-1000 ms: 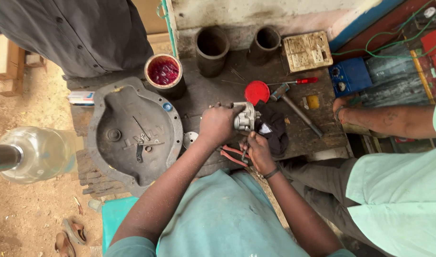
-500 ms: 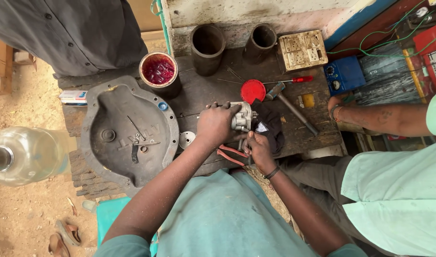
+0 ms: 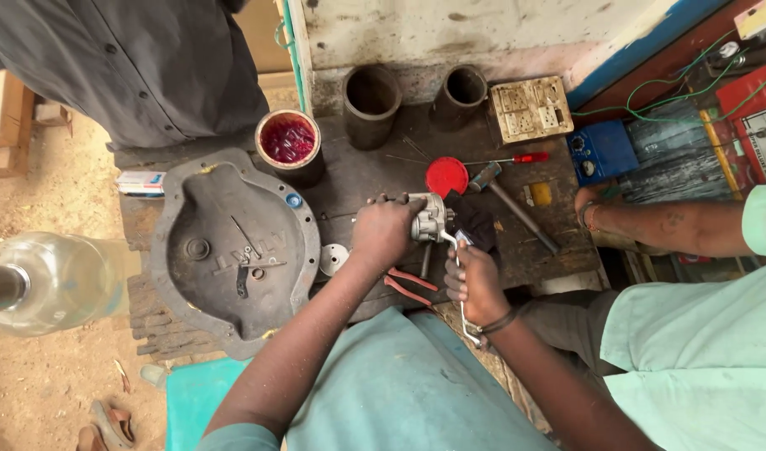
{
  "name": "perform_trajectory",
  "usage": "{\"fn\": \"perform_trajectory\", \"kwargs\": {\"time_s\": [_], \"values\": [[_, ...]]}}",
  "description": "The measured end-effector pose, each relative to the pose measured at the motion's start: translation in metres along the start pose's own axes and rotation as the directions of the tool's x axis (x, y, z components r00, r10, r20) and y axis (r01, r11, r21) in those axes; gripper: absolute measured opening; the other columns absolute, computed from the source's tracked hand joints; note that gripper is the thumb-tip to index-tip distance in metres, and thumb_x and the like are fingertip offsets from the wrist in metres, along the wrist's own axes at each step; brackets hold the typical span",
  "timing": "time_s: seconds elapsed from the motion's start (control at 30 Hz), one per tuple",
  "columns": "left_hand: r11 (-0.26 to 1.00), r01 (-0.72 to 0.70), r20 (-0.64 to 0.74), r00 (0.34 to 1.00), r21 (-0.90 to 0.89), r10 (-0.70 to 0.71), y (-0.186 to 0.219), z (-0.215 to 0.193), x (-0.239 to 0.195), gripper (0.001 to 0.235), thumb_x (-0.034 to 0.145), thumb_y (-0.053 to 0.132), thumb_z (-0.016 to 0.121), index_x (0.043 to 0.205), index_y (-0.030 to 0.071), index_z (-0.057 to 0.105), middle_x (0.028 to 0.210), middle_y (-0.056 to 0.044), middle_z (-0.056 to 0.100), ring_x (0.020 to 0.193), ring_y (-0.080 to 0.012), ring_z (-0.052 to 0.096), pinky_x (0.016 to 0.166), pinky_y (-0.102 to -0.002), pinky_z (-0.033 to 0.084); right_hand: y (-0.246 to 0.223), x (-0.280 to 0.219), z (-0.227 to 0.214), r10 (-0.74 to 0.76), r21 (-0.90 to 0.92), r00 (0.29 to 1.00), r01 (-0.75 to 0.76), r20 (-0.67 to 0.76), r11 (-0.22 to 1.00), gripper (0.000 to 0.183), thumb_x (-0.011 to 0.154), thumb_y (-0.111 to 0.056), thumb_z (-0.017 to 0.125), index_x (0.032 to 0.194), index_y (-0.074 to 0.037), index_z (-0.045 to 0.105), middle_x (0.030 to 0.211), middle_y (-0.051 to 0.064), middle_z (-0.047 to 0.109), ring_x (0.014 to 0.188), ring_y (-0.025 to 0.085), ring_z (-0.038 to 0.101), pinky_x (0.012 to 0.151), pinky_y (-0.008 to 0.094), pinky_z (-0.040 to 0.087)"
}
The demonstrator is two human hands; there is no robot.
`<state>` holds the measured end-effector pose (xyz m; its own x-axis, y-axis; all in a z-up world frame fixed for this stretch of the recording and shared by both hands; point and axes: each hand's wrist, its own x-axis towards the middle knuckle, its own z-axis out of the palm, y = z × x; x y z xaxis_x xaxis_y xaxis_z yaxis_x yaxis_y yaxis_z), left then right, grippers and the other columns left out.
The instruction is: The person works on a starter motor at a wooden workbench. They pick up the starter, handle and turn its components by hand, use a spanner to loosen and tighten bolts on the housing, and use pliers on parts, repositioning the unit repeatedly while working on it.
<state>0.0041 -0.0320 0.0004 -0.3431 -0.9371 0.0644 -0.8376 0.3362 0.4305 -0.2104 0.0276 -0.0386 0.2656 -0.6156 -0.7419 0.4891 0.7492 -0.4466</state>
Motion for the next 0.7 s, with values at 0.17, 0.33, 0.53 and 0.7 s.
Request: {"fn": "perform_trajectory", "kwargs": {"time_s": [0.17,0.33,0.53,0.7], "values": [[1.000,0.007,0.028,1.000,-0.007,-0.006,0.006,-0.009,0.000,0.063,0.068,0.029,0.084,0.128,0.023,0.068,0.122,-0.008,0.071,0.108,-0.0365,0.069,0.096,-0.050,0.054,0.018,0.013,-0.008,-0.211,-0.205,0.977,0.209,0.010,0.956,0.034,0.108,-0.037,0.046,0.088,-0.010,0.051,0.058,-0.006,0.036,0.042,0.004,0.028,0.036,0.021,0.023],[1.000,0.012,0.036,0.999,-0.028,-0.011,0.007,-0.012,-0.001,0.062,0.070,0.030,0.084,0.130,0.024,0.068,0.123,-0.009,0.070,0.106,-0.0373,0.069,0.096,-0.052,0.053,0.027,0.033,-0.018,-0.342,-0.305,0.936,0.350,0.082,0.886,0.042,0.110,-0.039,0.045,0.088,-0.005,0.057,0.065,-0.004,0.042,0.048,0.004,0.031,0.042,0.020,0.026],[0.999,0.037,0.101,0.994,-0.035,-0.034,0.008,-0.012,-0.002,0.065,0.072,0.030,0.083,0.134,0.025,0.065,0.119,-0.010,0.071,0.103,-0.0356,0.071,0.097,-0.052,0.054,0.035,0.033,-0.013,-0.465,-0.412,0.877,0.470,0.119,0.781,0.046,0.109,-0.040,0.045,0.090,-0.002,0.063,0.064,-0.004,0.044,0.050,0.003,0.034,0.044,0.022,0.030],[1.000,-0.012,0.010,1.000,-0.018,0.012,0.006,-0.002,-0.005,0.064,0.069,0.026,0.084,0.131,0.025,0.067,0.121,-0.009,0.071,0.104,-0.0371,0.070,0.097,-0.053,0.053,0.027,0.017,-0.002,-0.446,-0.463,0.895,0.405,0.024,0.788,0.047,0.109,-0.040,0.046,0.088,-0.002,0.063,0.061,-0.006,0.037,0.045,0.003,0.028,0.040,0.023,0.021]]}}
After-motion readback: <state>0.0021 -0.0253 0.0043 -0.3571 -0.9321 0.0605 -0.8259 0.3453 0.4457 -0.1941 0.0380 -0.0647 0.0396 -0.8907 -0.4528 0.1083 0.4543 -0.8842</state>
